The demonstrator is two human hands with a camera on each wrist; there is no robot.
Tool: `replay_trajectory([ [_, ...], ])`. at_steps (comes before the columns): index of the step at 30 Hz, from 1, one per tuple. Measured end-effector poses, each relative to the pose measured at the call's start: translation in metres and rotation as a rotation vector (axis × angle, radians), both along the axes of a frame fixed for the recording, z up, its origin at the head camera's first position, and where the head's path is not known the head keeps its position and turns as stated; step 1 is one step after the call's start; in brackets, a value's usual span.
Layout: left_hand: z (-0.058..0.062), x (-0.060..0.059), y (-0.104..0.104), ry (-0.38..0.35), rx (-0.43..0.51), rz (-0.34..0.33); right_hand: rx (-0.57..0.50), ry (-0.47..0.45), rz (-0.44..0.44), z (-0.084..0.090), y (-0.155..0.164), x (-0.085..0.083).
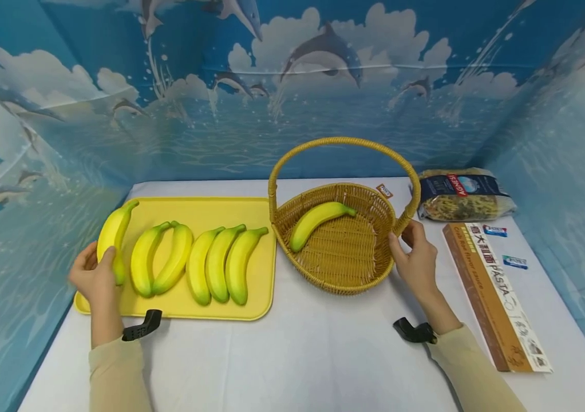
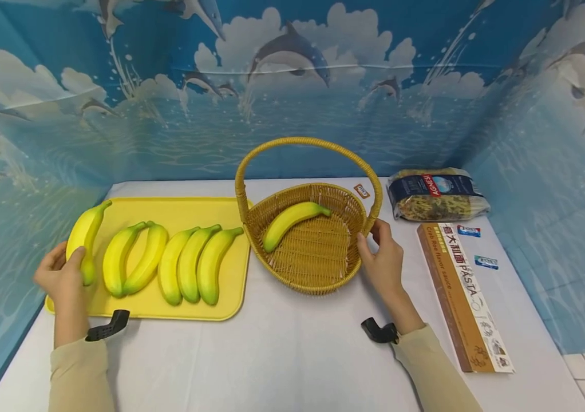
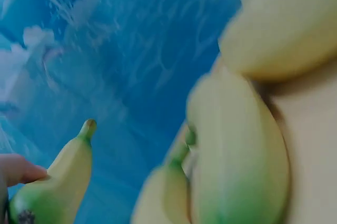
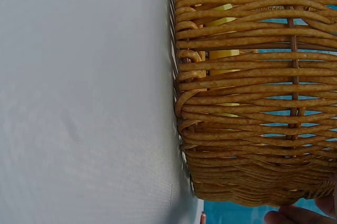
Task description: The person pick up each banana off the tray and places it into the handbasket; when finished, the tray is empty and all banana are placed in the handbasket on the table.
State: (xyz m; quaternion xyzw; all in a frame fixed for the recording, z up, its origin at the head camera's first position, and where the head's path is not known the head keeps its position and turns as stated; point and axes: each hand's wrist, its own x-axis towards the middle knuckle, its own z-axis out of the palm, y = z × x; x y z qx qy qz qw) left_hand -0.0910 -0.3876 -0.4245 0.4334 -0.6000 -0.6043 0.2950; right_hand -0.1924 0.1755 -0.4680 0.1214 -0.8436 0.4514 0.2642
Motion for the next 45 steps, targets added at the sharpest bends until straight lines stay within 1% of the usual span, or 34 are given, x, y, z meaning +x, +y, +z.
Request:
replay_trajectory([
  [2,0.011,0.001,0.009,0.062,-0.009,-0.013,0.002,0.002,0.002,0.0,-0.001,0.0],
  [5,0.027,0.004,0.03,0.175,-0.059,-0.063,0.003,-0.002,0.0,0.001,-0.001,0.0],
  [6,0.032,0.006,0.039,0.215,-0.091,-0.085,0.005,-0.003,-0.002,0.001,-0.001,0.0],
  [8,0.041,0.01,0.06,0.32,-0.16,-0.139,0.005,0.0,-0.003,0.002,0.0,0.0],
  [10,0.049,0.014,0.083,0.442,-0.225,-0.219,0.007,0.003,-0.004,0.003,0.0,0.0],
  [11,0.053,0.015,0.095,0.505,-0.259,-0.271,0.007,0.006,-0.004,0.003,0.001,0.0],
  [13,0.059,0.017,0.119,0.614,-0.31,-0.402,0.007,0.01,-0.002,0.003,0.002,-0.001],
  [14,0.061,0.017,0.131,0.649,-0.335,-0.473,0.007,0.013,-0.002,0.004,0.002,-0.001],
  [16,0.064,0.015,0.155,0.673,-0.402,-0.606,0.003,0.018,-0.001,0.004,0.004,-0.001],
  [18,0.064,0.01,0.178,0.643,-0.454,-0.712,0.0,0.022,-0.003,0.004,0.005,-0.001],
  [20,0.063,0.002,0.201,0.578,-0.519,-0.785,-0.004,0.02,-0.007,0.004,0.005,-0.001],
  [23,0.06,-0.011,0.234,0.487,-0.564,-0.864,-0.006,0.01,-0.012,0.004,0.006,-0.001],
  [26,0.054,-0.027,0.261,0.437,-0.577,-0.92,-0.011,-0.003,-0.011,0.003,0.005,-0.002],
  [30,0.043,-0.051,0.286,0.414,-0.566,-0.954,-0.014,-0.005,-0.004,0.0,0.003,-0.002],
  [34,0.029,-0.075,0.303,0.368,-0.59,-0.947,-0.014,0.004,0.007,-0.001,0.002,-0.001],
  [37,0.019,-0.091,0.312,0.307,-0.64,-0.936,-0.016,0.007,0.012,-0.001,0.002,-0.002],
  [41,0.008,-0.105,0.32,0.217,-0.694,-0.95,-0.013,0.003,0.009,-0.001,0.002,-0.002],
  [45,0.001,-0.113,0.324,0.141,-0.697,-0.981,-0.003,-0.006,0.003,0.0,0.002,-0.002],
])
